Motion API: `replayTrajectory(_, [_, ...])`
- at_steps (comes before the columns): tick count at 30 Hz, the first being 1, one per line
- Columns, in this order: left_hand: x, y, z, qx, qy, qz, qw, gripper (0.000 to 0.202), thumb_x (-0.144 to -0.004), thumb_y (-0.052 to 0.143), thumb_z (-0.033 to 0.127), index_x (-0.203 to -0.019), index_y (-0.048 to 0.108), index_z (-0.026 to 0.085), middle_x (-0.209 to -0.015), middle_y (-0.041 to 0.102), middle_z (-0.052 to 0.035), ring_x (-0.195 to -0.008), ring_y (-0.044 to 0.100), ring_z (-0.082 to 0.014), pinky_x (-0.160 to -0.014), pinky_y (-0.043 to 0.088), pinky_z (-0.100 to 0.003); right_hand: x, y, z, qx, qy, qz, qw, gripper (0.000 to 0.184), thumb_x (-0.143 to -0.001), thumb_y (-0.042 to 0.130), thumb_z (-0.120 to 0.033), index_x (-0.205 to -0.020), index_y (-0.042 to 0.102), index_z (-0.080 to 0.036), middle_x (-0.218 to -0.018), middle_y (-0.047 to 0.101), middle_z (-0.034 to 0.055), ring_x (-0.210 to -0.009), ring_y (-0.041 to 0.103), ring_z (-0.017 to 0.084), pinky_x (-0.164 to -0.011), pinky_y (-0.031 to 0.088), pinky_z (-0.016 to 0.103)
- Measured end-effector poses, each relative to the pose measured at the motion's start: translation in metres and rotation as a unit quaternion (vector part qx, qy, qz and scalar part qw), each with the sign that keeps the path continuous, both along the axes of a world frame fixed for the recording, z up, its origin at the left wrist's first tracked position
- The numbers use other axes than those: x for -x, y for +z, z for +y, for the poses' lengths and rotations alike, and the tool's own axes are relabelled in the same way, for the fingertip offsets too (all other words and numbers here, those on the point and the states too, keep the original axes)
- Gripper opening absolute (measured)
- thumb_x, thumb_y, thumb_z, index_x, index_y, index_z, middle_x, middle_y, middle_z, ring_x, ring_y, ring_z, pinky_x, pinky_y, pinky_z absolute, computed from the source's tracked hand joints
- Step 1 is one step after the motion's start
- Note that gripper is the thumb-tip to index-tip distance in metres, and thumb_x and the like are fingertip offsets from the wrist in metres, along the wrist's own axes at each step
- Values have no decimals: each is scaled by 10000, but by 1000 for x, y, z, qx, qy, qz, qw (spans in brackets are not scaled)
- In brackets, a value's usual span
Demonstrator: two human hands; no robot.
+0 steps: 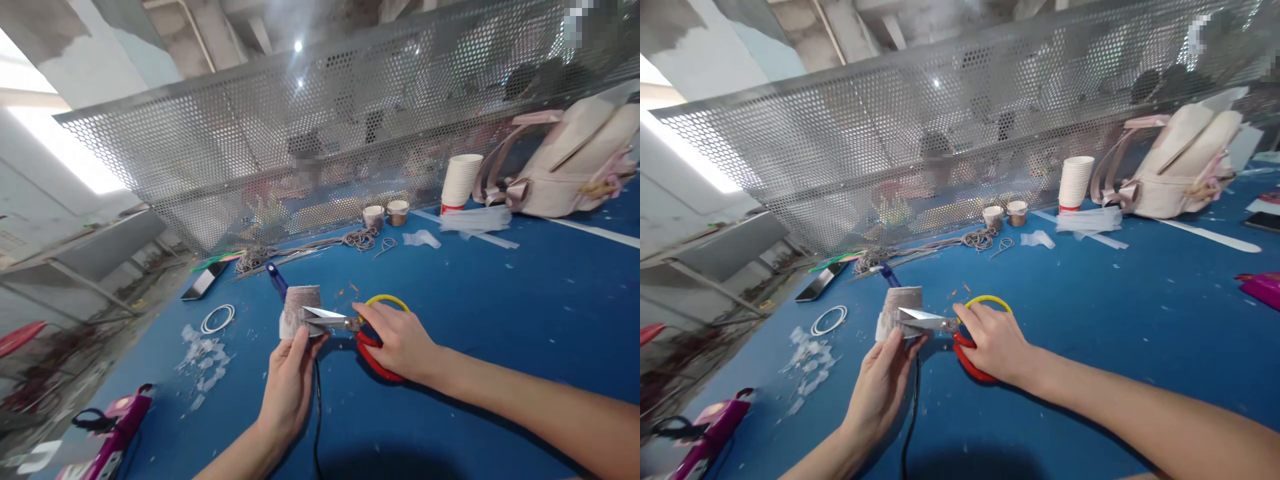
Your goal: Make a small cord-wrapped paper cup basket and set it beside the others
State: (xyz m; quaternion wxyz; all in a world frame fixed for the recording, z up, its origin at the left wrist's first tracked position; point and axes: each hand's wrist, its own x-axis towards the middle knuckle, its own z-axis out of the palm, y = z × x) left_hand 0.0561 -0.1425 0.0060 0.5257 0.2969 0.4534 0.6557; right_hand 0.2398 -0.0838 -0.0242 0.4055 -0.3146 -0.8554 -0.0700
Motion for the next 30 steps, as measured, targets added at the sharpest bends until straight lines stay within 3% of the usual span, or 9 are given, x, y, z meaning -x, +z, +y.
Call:
replayTrajectory(5, [-2, -3, 2, 2, 6, 0, 1000, 269, -634, 779, 370, -818, 748, 176, -959, 740, -69, -974, 651, -233, -893, 512, -304, -1, 2, -1, -24, -6, -40, 999, 384, -804, 479, -188, -1160, 550, -62, -879, 678, 145, -724, 648, 220, -566, 526, 303])
replayTrajectory(16, [-4, -6, 2, 2, 26, -9, 1000, 269, -651, 775, 380, -790, 750, 151, -943, 744, -57, -909, 660, -167, -894, 504, -237, -1, -3, -5, 19, 1, 8, 1000, 373, -814, 491, -205, -1165, 538, -90, -886, 689, 125, -752, 667, 224, -561, 531, 300])
replayTrajectory(30, [-4, -7, 3, 7, 41, -34, 999, 213, -685, 755, 356, -815, 749, 187, -986, 742, -52, -1053, 635, -225, -955, 488, -286, 5, -3, -8, 34, 12, 45, 998, 338, -872, 512, -301, -1151, 524, -111, -871, 687, 113, -726, 673, 226, -570, 536, 313])
